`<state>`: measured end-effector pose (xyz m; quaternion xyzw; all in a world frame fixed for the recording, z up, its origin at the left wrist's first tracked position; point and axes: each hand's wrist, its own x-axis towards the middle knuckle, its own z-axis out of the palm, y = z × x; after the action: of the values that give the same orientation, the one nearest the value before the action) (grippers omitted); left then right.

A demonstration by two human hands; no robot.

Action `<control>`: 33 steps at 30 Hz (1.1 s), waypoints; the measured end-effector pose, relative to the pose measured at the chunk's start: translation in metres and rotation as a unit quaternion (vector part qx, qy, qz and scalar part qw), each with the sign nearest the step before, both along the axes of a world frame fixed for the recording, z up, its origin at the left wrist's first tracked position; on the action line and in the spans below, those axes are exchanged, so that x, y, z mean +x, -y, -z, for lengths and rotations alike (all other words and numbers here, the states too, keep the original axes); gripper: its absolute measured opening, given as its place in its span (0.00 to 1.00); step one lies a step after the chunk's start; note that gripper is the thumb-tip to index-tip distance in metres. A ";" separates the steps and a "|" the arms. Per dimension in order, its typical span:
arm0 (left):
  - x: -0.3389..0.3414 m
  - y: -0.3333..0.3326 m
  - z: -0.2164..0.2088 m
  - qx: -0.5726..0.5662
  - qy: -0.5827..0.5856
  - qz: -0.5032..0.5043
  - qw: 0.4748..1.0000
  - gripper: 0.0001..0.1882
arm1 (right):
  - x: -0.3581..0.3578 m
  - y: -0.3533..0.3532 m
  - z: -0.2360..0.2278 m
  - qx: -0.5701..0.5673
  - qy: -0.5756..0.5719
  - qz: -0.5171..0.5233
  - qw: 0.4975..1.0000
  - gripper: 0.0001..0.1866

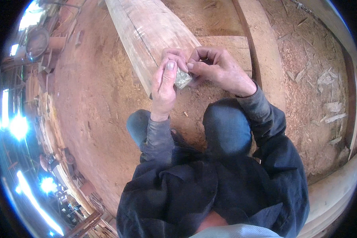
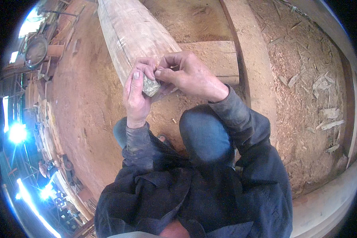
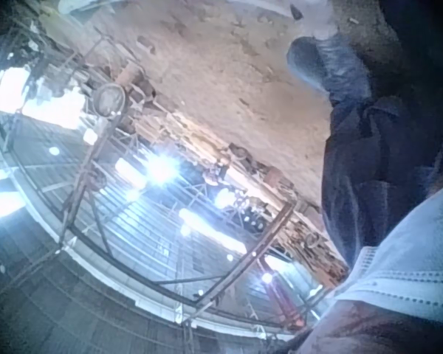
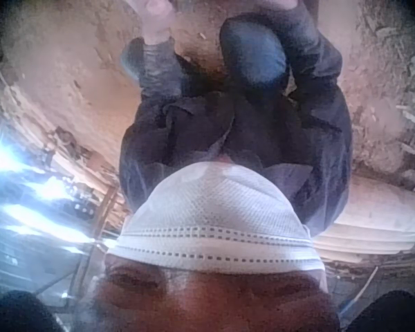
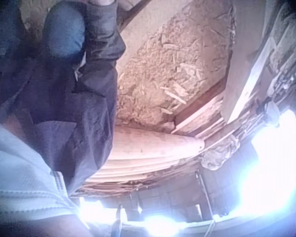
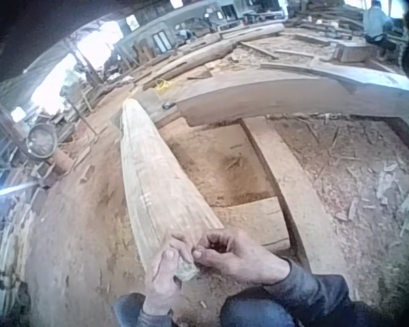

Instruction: The person hammers nails into a curved wooden piece, then uses a string and small weight to mark a line on a cylindrical wooden log. The person also handles a sanding block and moves around a cluttered workshop floor.

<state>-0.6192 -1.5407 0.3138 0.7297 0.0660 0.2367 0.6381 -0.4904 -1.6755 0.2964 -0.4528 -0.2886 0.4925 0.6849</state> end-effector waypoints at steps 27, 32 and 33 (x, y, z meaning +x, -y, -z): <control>0.012 0.018 -0.010 -0.155 0.023 -0.218 0.963 0.21 | -0.009 0.003 -0.004 0.216 0.063 0.078 0.971 0.20; 0.016 0.014 0.000 -0.184 0.070 -0.185 0.963 0.24 | -0.017 0.004 -0.008 0.232 -0.083 0.035 0.968 0.21; 0.016 0.014 -0.003 -0.176 0.067 -0.178 0.966 0.24 | -0.022 0.005 -0.014 0.214 -0.112 0.034 0.970 0.21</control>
<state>-0.6036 -1.5551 0.3163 0.5644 0.1924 0.3798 0.7072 -0.5123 -1.6805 0.3105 -0.2470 -0.2934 0.4429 0.8104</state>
